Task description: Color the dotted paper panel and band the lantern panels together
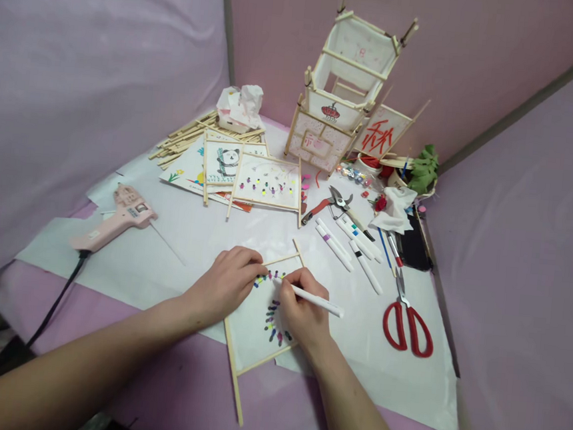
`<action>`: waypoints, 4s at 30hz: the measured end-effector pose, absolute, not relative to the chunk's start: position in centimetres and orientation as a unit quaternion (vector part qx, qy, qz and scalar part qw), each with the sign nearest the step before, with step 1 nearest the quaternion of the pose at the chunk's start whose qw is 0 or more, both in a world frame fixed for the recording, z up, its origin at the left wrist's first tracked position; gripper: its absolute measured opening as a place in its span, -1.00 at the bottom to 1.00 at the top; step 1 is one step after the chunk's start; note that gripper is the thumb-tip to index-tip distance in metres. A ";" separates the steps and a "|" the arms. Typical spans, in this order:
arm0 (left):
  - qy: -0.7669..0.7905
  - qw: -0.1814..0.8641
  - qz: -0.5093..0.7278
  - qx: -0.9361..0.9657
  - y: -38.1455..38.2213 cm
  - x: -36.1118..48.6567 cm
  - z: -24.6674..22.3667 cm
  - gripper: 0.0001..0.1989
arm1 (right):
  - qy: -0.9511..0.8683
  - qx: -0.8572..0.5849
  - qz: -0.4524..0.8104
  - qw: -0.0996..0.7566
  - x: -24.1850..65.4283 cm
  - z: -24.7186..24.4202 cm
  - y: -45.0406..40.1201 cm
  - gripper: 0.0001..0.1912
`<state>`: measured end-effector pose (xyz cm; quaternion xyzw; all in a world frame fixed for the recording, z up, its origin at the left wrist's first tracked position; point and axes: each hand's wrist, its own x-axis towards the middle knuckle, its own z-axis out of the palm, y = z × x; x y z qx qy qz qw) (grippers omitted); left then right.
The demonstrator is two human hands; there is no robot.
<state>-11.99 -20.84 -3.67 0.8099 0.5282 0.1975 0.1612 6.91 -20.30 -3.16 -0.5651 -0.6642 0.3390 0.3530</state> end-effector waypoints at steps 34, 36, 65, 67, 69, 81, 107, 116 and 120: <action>0.528 0.175 0.197 0.807 -20.5 -12.4 -3.3 -0.77 | -0.687 -0.544 0.346 0.335 6.1 -3.3 -20.4 -0.87; 0.527 0.173 0.200 0.807 -20.6 -12.4 -3.4 -0.77 | -0.685 -0.547 0.344 0.335 6.0 -3.2 -20.4 -0.88; 0.525 0.178 0.212 0.805 -20.6 -12.4 -3.2 -0.81 | -0.709 -0.502 0.353 0.347 6.0 -3.0 -20.8 -0.88; 0.526 0.185 0.210 0.803 -20.6 -12.4 -3.2 -0.81 | -0.709 -0.501 0.357 0.345 6.0 -3.1 -20.7 -0.88; 0.526 0.186 0.210 0.803 -20.5 -12.3 -3.2 -0.81 | -0.708 -0.502 0.358 0.344 6.0 -3.2 -20.7 -0.89; 0.530 0.194 0.205 0.800 -20.7 -12.4 -3.0 -0.78 | -0.719 -0.497 0.357 0.330 6.1 -3.5 -20.6 -0.90; 0.527 0.215 0.201 0.797 -20.6 -12.6 -2.8 -0.73 | -0.702 -0.503 0.369 0.344 6.1 -2.8 -20.8 -0.87; 0.492 0.251 0.209 0.807 -20.2 -13.2 -2.8 -0.73 | -0.706 -0.494 0.396 0.318 6.1 -2.8 -20.9 -0.88; 0.477 0.255 0.230 0.809 -19.4 -12.9 -3.3 -0.77 | -0.698 -0.497 0.423 0.293 6.6 -1.0 -21.4 -0.88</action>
